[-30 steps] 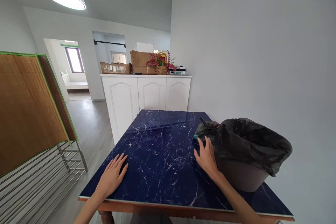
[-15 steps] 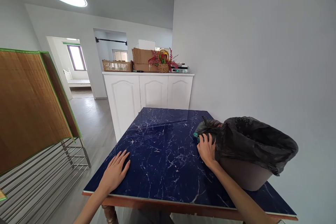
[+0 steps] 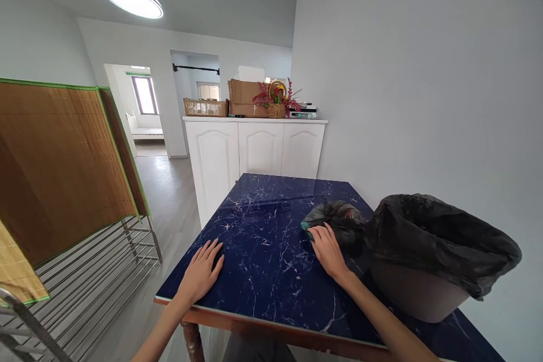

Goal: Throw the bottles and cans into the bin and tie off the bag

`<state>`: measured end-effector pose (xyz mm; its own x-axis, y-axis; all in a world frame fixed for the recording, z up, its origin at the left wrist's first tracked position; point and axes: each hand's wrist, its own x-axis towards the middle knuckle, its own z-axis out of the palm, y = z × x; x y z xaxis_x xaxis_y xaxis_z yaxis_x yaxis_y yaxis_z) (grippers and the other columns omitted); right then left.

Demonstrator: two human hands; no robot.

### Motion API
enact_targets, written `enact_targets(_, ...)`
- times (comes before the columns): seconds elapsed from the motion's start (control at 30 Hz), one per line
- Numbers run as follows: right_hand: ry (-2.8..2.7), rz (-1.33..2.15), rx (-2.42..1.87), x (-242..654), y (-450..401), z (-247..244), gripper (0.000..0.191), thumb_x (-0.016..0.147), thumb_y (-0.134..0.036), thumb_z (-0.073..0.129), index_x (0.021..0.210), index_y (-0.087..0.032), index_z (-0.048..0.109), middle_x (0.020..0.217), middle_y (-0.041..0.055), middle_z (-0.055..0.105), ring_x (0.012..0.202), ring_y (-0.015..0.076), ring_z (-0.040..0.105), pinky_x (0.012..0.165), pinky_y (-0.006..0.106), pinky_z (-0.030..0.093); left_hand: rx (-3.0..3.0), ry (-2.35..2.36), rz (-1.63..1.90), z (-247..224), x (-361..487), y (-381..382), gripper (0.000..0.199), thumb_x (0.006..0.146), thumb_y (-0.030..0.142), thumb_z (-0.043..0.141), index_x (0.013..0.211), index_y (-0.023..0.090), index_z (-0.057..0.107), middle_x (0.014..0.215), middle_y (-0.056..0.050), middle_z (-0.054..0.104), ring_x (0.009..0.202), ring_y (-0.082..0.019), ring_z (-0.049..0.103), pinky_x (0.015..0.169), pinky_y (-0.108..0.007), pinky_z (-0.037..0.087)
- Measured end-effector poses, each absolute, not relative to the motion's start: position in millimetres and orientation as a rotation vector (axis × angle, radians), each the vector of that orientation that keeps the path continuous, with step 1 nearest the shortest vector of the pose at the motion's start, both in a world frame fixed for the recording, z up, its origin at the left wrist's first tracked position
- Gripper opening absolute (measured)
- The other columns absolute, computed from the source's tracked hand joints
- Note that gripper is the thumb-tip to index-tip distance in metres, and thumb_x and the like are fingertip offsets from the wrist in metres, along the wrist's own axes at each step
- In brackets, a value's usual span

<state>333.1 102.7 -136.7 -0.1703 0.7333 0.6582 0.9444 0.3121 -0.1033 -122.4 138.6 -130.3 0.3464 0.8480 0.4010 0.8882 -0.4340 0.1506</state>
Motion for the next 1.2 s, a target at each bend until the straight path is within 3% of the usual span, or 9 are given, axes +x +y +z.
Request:
enact_targets(0.23,-2.172,-0.281,-1.205,273,59,-118,0.043,0.102,-0.012,0.046,0.140,-0.028,0.058,0.128,0.0057,0.068,0.127,0.0241,0.064,0.131,0.059,0.033,-2.527,-1.626,-0.609,-124,-120,137,0.057,0.107,0.049,0.040,0.152,0.020,0.060,0.164,-0.009,0.053,0.157,-0.033,0.042,0.130,-0.057,0.033)
enact_targets(0.37,-2.243,-0.083,-1.109,279,18,-104,0.045,0.106,-0.031,0.058,0.150,-0.030,0.051,0.144,0.0088,0.062,0.142,0.0288,0.055,0.127,0.058,0.040,-2.520,-1.631,-0.610,-123,-118,135,0.056,0.107,0.048,0.040,0.151,0.019,0.061,0.163,-0.010,0.054,0.156,-0.032,0.043,0.130,-0.055,0.033)
enact_targets(0.47,-2.012,0.053,-1.192,304,2,-100,0.050,0.108,-0.039,0.056,0.156,-0.030,0.045,0.156,0.0124,0.052,0.147,0.0302,0.050,0.121,0.052,0.048,-2.526,-1.637,-0.671,-122,-117,132,0.053,0.105,0.046,0.044,0.148,0.021,0.062,0.161,-0.009,0.056,0.155,-0.032,0.045,0.129,-0.056,0.033)
enact_targets(0.6,-1.552,0.063,-1.393,335,13,-108,0.043,0.109,-0.047,0.048,0.148,-0.028,0.053,0.152,0.0130,0.054,0.145,0.0304,0.051,0.124,0.054,0.041,-2.570,-1.583,-0.788,-113,-103,126,0.046,0.104,0.040,0.045,0.138,0.019,0.068,0.151,-0.015,0.065,0.147,-0.036,0.053,0.124,-0.060,0.039)
enact_targets(0.77,-1.380,0.097,-1.527,349,56,-128,0.065,0.108,-0.060,0.041,0.162,-0.023,0.041,0.167,0.0168,0.041,0.155,0.0349,0.039,0.125,0.057,0.037,-2.758,-1.265,-1.006,-83,-31,107,0.031,0.106,0.036,0.048,0.125,0.026,0.069,0.136,-0.010,0.071,0.133,-0.029,0.063,0.116,-0.050,0.049)
enact_targets(0.97,-1.354,0.123,-1.566,339,80,-142,0.066,0.111,-0.060,0.027,0.160,-0.020,0.046,0.152,0.0181,0.059,0.143,0.0313,0.055,0.117,0.050,0.047,-2.872,-1.053,-1.075,-61,68,101,0.026,0.102,0.030,0.058,0.127,0.025,0.064,0.132,-0.011,0.070,0.127,-0.030,0.063,0.111,-0.049,0.049)
enact_targets(1.2,-1.514,0.016,-1.506,324,56,-111,0.052,0.112,-0.049,0.034,0.155,-0.025,0.050,0.146,0.0173,0.056,0.136,0.0310,0.058,0.108,0.048,0.054,-2.758,-1.228,-1.032,-70,89,135,0.033,0.100,0.027,0.058,0.132,0.021,0.061,0.121,-0.016,0.071,0.118,-0.035,0.063,0.102,-0.053,0.048)
